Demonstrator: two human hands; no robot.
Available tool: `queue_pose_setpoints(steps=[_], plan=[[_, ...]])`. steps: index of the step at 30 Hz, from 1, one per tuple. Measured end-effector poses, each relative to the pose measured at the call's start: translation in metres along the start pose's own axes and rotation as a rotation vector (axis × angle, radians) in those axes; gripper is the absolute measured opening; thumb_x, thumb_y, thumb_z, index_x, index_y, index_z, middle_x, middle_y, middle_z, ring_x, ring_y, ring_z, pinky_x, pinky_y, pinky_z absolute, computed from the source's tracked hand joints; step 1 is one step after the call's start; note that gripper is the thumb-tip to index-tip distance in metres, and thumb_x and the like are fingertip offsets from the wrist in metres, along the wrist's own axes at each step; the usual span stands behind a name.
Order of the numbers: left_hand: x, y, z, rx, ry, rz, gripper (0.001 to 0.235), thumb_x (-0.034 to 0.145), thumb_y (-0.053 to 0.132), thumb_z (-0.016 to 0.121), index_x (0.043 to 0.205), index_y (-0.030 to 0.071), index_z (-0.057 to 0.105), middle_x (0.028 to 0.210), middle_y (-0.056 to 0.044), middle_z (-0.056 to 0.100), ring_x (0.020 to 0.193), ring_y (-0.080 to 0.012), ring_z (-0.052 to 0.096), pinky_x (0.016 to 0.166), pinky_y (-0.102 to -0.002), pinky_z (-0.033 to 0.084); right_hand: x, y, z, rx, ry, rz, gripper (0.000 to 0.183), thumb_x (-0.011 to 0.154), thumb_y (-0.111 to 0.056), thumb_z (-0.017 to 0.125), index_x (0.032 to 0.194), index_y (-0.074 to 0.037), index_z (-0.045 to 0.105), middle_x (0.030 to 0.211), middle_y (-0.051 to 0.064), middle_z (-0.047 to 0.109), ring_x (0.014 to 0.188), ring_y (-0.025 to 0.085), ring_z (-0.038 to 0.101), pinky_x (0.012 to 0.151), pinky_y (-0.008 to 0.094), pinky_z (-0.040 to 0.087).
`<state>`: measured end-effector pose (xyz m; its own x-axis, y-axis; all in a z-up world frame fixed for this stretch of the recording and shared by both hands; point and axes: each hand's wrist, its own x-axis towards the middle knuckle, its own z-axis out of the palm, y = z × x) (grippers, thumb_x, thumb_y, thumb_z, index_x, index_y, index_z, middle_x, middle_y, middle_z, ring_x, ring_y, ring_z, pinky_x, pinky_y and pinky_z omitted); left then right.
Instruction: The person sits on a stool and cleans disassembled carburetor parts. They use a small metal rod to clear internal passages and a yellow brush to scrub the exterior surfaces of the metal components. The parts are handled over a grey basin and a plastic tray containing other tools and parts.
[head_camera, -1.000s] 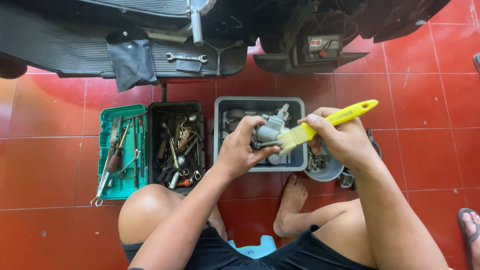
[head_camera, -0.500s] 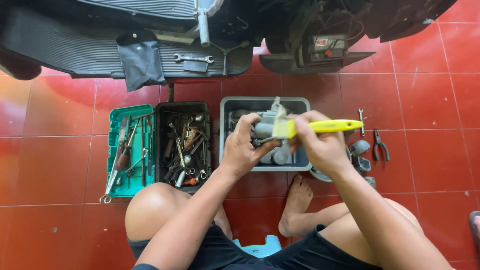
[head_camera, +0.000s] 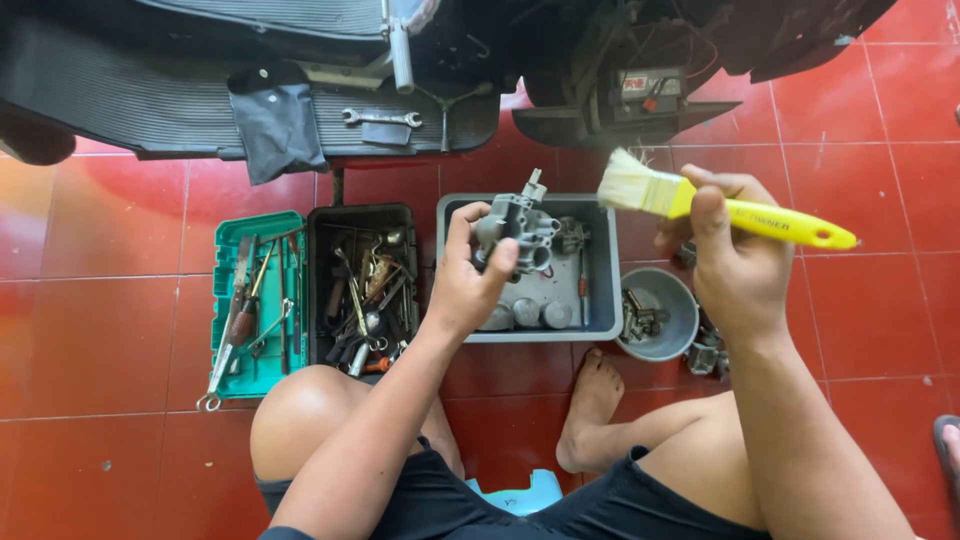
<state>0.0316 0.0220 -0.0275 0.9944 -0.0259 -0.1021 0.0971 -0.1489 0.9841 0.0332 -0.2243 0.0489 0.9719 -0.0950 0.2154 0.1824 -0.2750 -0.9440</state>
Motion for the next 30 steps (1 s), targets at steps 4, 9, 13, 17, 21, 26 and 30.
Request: queue_pose_setpoints(steps=[4,9,13,17,21,26,30], plan=[[0.024,-0.051,0.007,-0.196,0.093,0.108,0.048,0.097,0.054,0.05,0.128,0.018,0.057,0.097,-0.008,0.066,0.092,-0.021,0.066,0.078,-0.039,0.058,-0.016,0.001,0.013,-0.179,-0.092,-0.229,0.036,0.096,-0.014,0.076,0.129,0.001,0.071,0.072,0.012,0.07,0.072,0.017,0.069,0.071,0.032,0.056],[0.02,-0.048,0.015,-0.517,0.045,-0.068,0.045,0.102,0.045,0.043,0.121,0.01,0.064,0.057,-0.015,0.056,0.03,-0.0174,0.048,0.025,-0.024,0.037,-0.022,-0.006,0.028,-0.492,-0.003,-0.415,0.033,0.094,-0.025,0.079,0.126,-0.019,0.08,0.089,0.01,0.075,0.078,0.031,0.073,0.074,0.041,0.058],[0.025,-0.051,0.02,-0.807,0.077,-0.254,0.047,0.1,0.048,0.051,0.096,0.005,0.069,0.053,-0.015,0.058,0.028,-0.018,0.046,0.024,-0.024,0.03,-0.015,0.007,0.025,-0.166,0.005,-0.142,0.027,0.106,-0.015,0.064,0.125,0.0,0.075,0.071,0.012,0.068,0.059,0.017,0.067,0.067,0.033,0.059],[0.03,-0.049,0.017,-0.797,0.151,-0.265,0.047,0.104,0.055,0.049,0.097,0.009,0.062,0.059,-0.017,0.062,0.038,-0.0223,0.058,0.026,-0.023,0.032,-0.023,-0.002,0.046,-0.08,-0.096,-0.177,0.026,0.095,-0.012,0.07,0.12,-0.004,0.077,0.072,0.011,0.073,0.063,0.017,0.072,0.064,0.031,0.059],[0.028,-0.041,0.022,-0.775,0.203,-0.31,0.042,0.105,0.052,0.052,0.104,0.011,0.059,0.066,-0.022,0.066,0.042,-0.0287,0.063,0.025,-0.024,0.034,-0.012,0.016,0.069,-0.287,-0.024,-0.424,0.027,0.09,-0.021,0.084,0.111,-0.006,0.078,0.087,0.016,0.075,0.08,0.034,0.075,0.079,0.042,0.058],[0.027,-0.05,0.026,-0.764,0.217,-0.304,0.037,0.104,0.049,0.056,0.103,0.012,0.059,0.065,-0.023,0.066,0.04,-0.0293,0.06,0.026,-0.025,0.032,0.009,0.015,0.032,-0.51,0.213,-0.633,0.019,0.104,-0.009,0.073,0.119,0.002,0.074,0.104,0.02,0.075,0.094,0.038,0.072,0.089,0.044,0.055],[0.03,-0.041,0.026,-0.538,0.274,-0.279,0.027,0.104,0.04,0.055,0.107,0.014,0.063,0.056,-0.02,0.062,0.034,-0.0235,0.055,0.027,-0.026,0.034,-0.035,0.017,0.066,-0.649,-0.15,-0.875,0.034,0.088,-0.024,0.076,0.121,-0.015,0.074,0.102,-0.003,0.076,0.094,0.016,0.072,0.09,0.034,0.052]])
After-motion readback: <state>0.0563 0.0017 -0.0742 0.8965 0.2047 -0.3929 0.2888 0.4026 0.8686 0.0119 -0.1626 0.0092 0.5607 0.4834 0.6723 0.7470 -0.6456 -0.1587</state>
